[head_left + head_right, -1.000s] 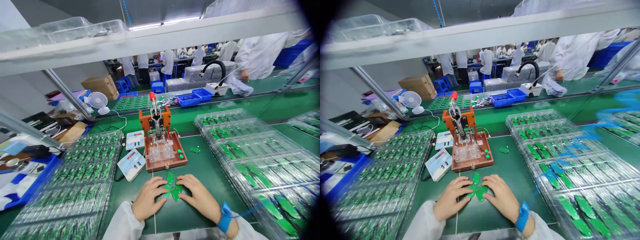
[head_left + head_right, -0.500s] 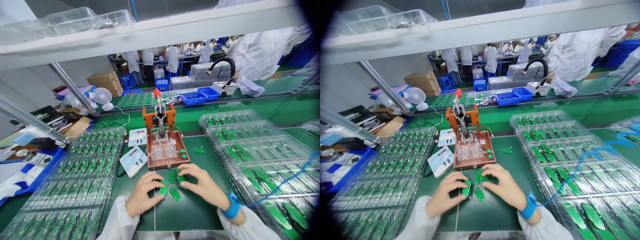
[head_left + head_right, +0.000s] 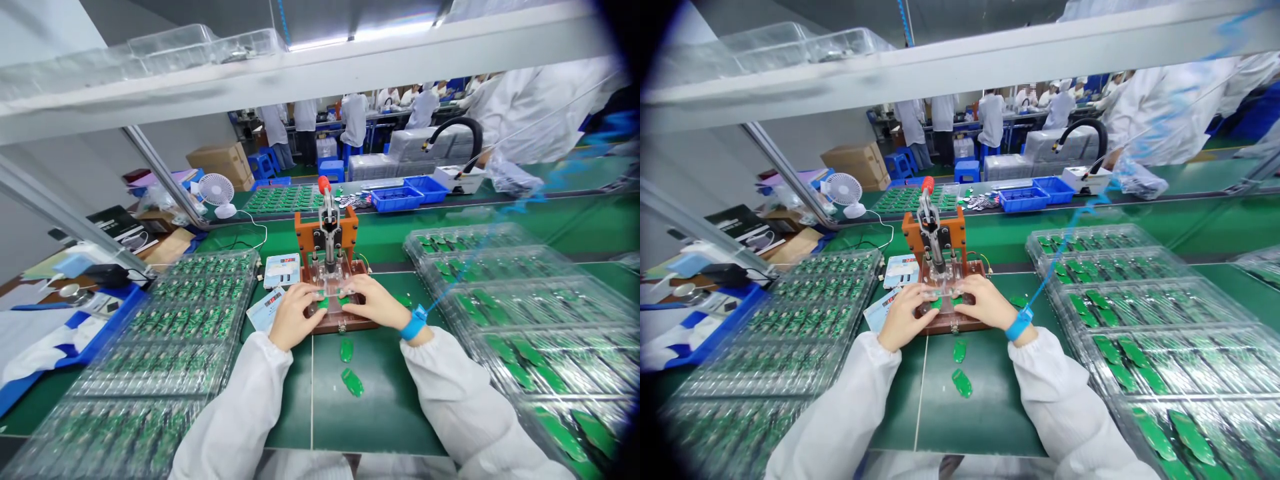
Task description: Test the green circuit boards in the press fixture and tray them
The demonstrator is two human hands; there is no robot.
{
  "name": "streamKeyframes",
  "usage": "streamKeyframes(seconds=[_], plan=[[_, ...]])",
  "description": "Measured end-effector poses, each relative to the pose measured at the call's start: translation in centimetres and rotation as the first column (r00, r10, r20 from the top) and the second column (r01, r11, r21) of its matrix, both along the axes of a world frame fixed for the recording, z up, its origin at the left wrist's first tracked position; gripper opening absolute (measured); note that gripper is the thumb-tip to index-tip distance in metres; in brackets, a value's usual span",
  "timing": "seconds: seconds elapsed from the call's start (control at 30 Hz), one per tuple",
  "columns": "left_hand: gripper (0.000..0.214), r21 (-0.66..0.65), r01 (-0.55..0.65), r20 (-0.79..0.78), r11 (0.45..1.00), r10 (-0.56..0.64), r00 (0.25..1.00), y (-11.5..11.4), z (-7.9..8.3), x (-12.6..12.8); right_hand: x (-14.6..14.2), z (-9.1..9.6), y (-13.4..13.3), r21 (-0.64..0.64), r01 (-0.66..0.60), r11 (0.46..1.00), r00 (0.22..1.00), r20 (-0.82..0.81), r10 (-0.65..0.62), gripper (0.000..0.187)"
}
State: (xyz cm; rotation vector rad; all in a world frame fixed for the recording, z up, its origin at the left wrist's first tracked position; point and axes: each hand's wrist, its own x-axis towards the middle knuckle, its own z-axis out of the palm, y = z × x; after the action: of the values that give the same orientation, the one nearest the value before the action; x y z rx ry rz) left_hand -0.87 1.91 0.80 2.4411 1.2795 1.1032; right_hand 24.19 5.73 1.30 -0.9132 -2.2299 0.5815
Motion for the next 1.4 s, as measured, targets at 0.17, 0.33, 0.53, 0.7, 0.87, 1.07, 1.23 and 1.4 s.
streamKeyframes(seconds=[0.17,0.33,0.53,0.7,0.87,1.07,1.23,1.4], plan=[[0.012,-0.027,0.015,-0.049,1.0,-0.016,0.999,0.5,-0.1,-0.4,0.1,-0.2,-0.4,-0.017,0.003,1.0,1.0,-0.025,-0.004,0.016],[0.015,0.001,0.011,-0.007,1.0,-0.011,1.0,-0.2,-0.4,-0.2,0.1,-0.7,-1.3,-0.012,0.051,0.999,0.991,-0.122,-0.052,0.015],[0.014,0.189,0.044,0.161,0.981,-0.075,0.984,-4.9,-2.0,2.3,1.1,3.2,0.5,0.028,0.371,0.928,0.846,-0.422,-0.325,0.025],[0.028,0.173,0.268,-0.105,0.948,-0.252,0.962,-6.2,-3.8,4.1,-0.6,12.0,5.4,0.143,0.4,0.905,0.809,-0.519,-0.276,0.03],[0.026,0.14,0.267,-0.156,0.954,-0.244,0.957,-5.8,-4.5,3.9,-4.4,18.6,11.4,-0.041,0.19,0.981,0.902,-0.388,-0.191,0.055],[0.024,0.135,0.274,-0.16,0.952,-0.252,0.954,-5.8,-4.5,3.8,-5.7,22.3,7.4,0.139,0.074,0.988,0.903,-0.43,-0.008,0.048],[0.023,0.144,0.277,-0.133,0.95,-0.259,0.957,-5.7,-4.6,3.8,-4.4,20.0,-2.1,0.441,0.145,0.886,0.931,-0.365,0.03,0.029],[0.022,0.131,0.267,-0.13,0.955,-0.25,0.959,-5.8,-4.5,3.9,-4.2,15.7,-5.2,0.497,0.156,0.853,0.943,-0.332,0.02,0.034]])
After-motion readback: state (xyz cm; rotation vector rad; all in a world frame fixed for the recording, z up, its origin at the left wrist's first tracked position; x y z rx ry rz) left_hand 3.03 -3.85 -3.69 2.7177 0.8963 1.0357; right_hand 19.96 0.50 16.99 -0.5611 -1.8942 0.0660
